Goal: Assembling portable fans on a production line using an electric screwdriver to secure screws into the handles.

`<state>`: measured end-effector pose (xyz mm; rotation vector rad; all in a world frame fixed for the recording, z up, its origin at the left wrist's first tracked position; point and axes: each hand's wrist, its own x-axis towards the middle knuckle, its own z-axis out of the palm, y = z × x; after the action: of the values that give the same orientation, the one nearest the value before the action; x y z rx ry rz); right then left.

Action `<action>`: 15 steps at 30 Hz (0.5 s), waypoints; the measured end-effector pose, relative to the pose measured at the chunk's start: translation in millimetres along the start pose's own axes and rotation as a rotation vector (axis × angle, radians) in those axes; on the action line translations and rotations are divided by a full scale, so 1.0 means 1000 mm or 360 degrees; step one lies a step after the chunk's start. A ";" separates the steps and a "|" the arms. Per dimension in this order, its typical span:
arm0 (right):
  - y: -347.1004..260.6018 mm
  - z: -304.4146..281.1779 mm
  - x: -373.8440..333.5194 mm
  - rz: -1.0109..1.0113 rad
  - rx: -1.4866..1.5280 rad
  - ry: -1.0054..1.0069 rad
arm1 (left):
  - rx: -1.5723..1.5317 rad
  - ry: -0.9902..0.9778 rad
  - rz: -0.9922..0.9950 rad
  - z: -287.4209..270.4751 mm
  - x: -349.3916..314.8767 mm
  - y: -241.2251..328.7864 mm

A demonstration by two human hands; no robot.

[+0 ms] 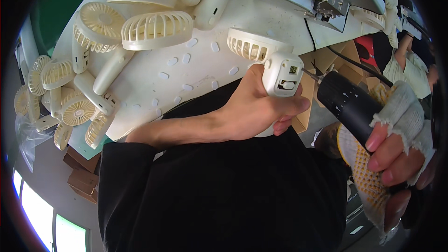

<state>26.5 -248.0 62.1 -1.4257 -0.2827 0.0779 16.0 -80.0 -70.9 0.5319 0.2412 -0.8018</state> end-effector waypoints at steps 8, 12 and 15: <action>0.002 0.012 -0.010 -0.0036 -0.0057 0.0073 | -0.0074 -0.0026 0.0004 0.003 -0.002 -0.001; 0.001 0.006 -0.023 -0.0097 0.0017 -0.0142 | 0.0101 0.0002 0.0057 -0.003 -0.007 -0.009; -0.012 -0.042 -0.029 -0.0245 0.0106 -0.0474 | 0.0415 -0.0019 0.0182 -0.010 -0.018 -0.007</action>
<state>7.4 -297.1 64.2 -1.3202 -0.6285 0.1725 -1.5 -67.8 -74.4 0.7792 0.0941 -0.7288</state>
